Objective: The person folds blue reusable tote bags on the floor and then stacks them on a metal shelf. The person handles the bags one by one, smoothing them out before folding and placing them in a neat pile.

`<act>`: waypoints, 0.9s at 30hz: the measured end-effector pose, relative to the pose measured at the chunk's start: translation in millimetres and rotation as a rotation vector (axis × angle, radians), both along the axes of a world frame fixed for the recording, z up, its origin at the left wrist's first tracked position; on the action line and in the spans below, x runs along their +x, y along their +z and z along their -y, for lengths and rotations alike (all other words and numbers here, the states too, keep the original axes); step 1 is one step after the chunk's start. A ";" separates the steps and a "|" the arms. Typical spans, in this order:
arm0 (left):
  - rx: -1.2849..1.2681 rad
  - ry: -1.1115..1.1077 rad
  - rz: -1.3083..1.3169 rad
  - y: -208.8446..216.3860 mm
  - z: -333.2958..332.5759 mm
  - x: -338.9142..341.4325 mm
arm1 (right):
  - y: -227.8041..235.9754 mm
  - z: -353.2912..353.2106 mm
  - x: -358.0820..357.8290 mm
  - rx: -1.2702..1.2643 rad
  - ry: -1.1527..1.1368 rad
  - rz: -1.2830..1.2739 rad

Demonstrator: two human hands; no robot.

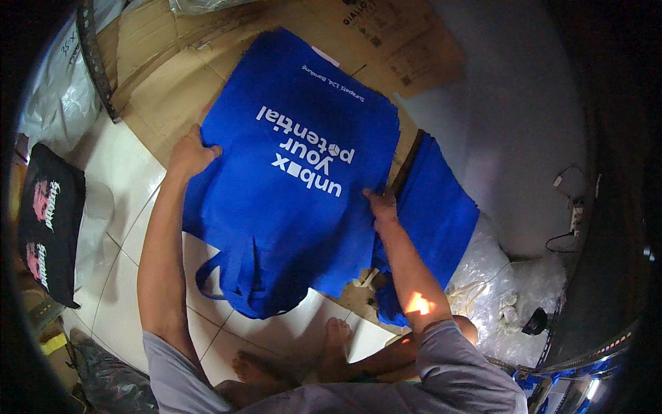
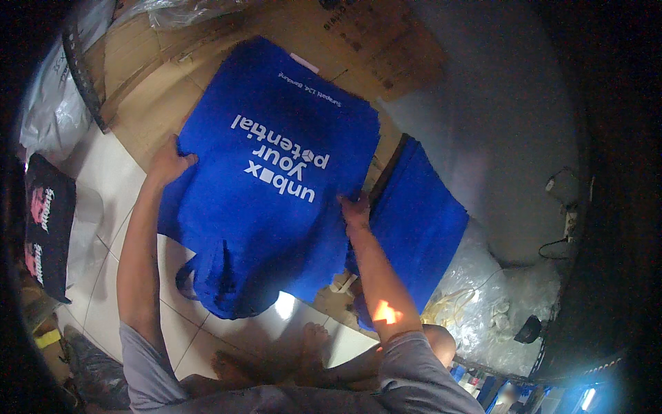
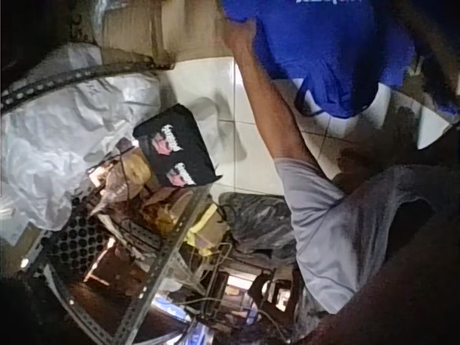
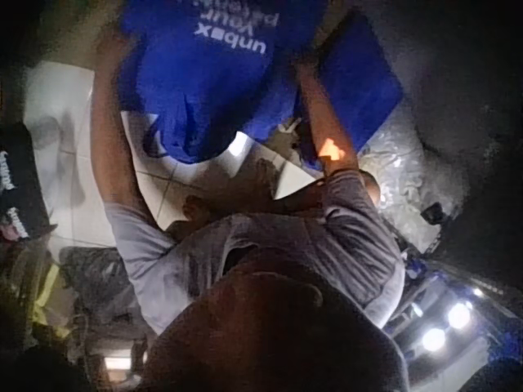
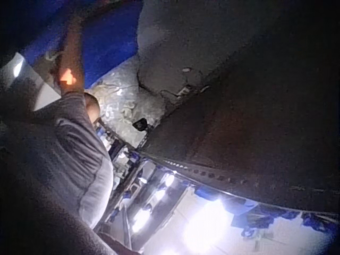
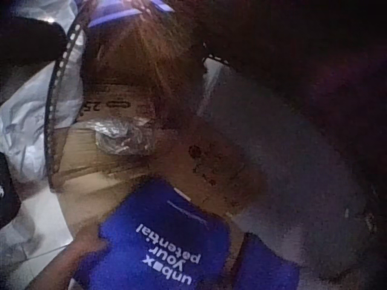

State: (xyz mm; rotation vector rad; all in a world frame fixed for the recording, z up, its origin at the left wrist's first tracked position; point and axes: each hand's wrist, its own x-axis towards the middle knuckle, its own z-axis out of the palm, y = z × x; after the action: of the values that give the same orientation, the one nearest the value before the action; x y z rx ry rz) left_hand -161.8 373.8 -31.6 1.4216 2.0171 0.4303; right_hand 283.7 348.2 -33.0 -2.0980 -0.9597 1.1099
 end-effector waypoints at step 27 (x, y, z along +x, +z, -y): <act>0.243 -0.191 0.499 62.5 42.4 34.9 | 126.6 -6.4 -164.6 0.062 0.507 -0.234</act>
State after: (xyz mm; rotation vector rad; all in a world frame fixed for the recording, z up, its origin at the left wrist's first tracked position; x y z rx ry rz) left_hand -126.9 331.4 30.9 1.4542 1.4535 0.8725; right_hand 119.2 354.6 93.5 -1.6665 -1.4283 1.5084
